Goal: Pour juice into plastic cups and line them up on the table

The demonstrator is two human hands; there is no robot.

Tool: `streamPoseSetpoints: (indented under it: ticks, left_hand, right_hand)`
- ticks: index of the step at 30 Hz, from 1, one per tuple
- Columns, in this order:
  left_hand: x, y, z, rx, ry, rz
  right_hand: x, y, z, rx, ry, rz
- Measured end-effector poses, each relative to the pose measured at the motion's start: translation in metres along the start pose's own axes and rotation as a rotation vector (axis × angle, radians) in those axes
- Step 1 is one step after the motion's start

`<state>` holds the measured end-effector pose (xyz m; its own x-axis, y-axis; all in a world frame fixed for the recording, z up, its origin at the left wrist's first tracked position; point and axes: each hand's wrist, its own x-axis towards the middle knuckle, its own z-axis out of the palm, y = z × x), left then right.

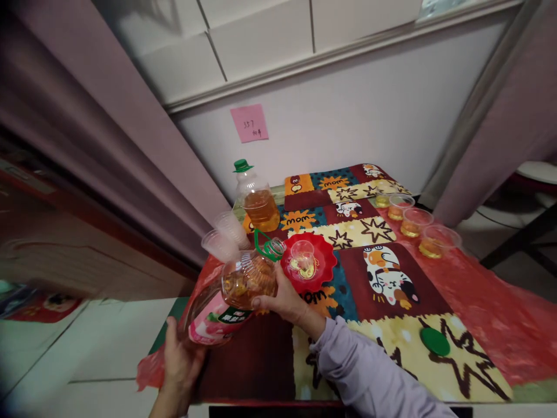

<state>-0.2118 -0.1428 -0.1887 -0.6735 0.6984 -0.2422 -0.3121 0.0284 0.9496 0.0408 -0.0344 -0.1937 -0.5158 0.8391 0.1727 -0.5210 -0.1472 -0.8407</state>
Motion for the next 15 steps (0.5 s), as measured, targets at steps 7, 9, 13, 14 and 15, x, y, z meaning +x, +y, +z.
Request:
streamPoseSetpoints:
  ticks: [7,9,13,14,15]
  left_hand:
    - [0.004,-0.013,0.007,-0.030,-0.039,0.115]
    - [0.007,-0.013,0.007,-0.037,-0.022,0.121]
    - [0.011,-0.016,0.003,-0.064,0.033,0.109]
    - [0.012,-0.016,0.002,-0.067,0.018,0.107]
    - [0.012,-0.016,0.000,-0.066,-0.009,0.108]
  right_hand:
    - [0.000,-0.002,-0.003,-0.012,0.005,-0.015]
    - [-0.001,0.000,-0.003,-0.036,0.020,-0.053]
    - [-0.002,0.005,-0.004,-0.069,0.049,-0.100]
    - [-0.002,0.006,-0.005,-0.069,0.055,-0.103]
    - [-0.002,0.008,-0.005,-0.061,0.060,-0.100]
